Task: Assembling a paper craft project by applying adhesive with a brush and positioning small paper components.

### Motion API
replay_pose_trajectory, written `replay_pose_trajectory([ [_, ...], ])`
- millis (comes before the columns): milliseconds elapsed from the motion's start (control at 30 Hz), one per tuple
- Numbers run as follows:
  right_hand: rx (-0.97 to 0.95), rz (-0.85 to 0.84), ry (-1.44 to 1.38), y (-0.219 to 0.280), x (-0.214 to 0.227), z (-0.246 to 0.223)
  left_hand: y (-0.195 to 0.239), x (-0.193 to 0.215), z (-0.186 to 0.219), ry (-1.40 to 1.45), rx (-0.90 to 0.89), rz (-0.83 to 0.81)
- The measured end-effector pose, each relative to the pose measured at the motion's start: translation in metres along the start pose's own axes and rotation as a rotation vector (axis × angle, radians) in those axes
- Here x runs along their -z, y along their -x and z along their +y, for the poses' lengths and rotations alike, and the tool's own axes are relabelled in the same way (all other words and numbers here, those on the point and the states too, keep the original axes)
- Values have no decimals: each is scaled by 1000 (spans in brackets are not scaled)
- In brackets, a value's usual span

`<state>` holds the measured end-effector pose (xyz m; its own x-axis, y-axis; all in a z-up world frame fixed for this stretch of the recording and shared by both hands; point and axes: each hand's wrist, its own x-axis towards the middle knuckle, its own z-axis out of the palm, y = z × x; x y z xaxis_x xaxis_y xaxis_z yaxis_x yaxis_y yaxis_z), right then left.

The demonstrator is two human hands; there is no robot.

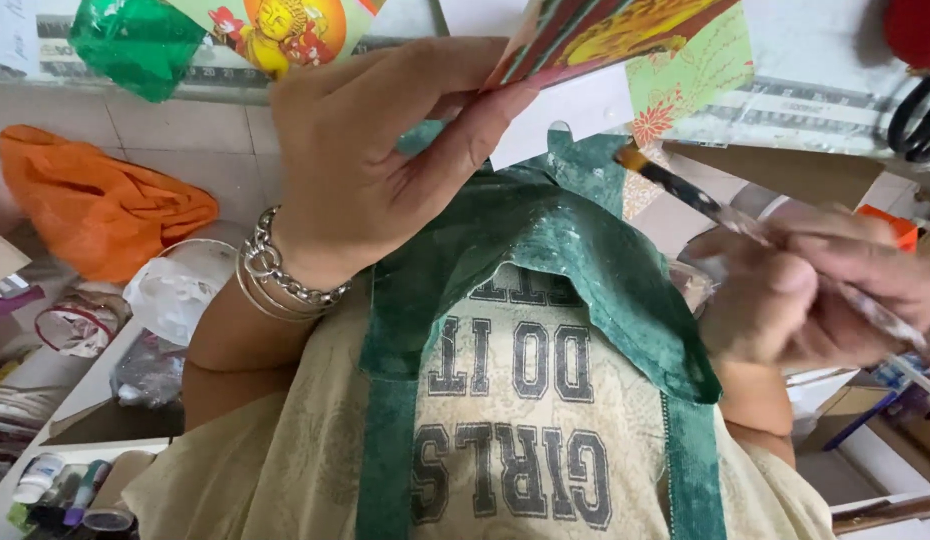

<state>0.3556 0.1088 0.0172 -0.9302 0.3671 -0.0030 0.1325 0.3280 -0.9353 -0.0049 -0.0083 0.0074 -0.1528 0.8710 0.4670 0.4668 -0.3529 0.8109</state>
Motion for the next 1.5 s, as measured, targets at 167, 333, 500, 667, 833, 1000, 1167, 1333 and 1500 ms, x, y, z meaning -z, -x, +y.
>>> replay_pose_trajectory([
  [167, 333, 844, 238, -77, -86, -10, -3, 1, 2, 6, -30, -6],
  [333, 415, 551, 351, -61, -66, -9, -1, 3, -1, -40, -45, -14],
  [500, 410, 194, 344, -78, -52, -16, 0, 2, -2, -38, -40, -9],
  [667, 294, 750, 481, -102, -88, -21, -4, 4, 1, -23, -48, -23],
  [833, 400, 671, 473, -81, -70, -18, -1, 2, -1, -31, -21, -8],
  [1000, 506, 489, 418, -91, -63, -11, -2, 2, -1, -29, -25, -10],
  [1167, 172, 261, 319, -48, -44, -29, 0, 3, -2, 30, -5, -13],
  [1333, 252, 323, 393, -82, -65, -21, 1, 3, -3, -3, -22, -10],
  [1500, 329, 427, 246, -65, -59, -23, 1, 5, -3, 1, -11, -8],
])
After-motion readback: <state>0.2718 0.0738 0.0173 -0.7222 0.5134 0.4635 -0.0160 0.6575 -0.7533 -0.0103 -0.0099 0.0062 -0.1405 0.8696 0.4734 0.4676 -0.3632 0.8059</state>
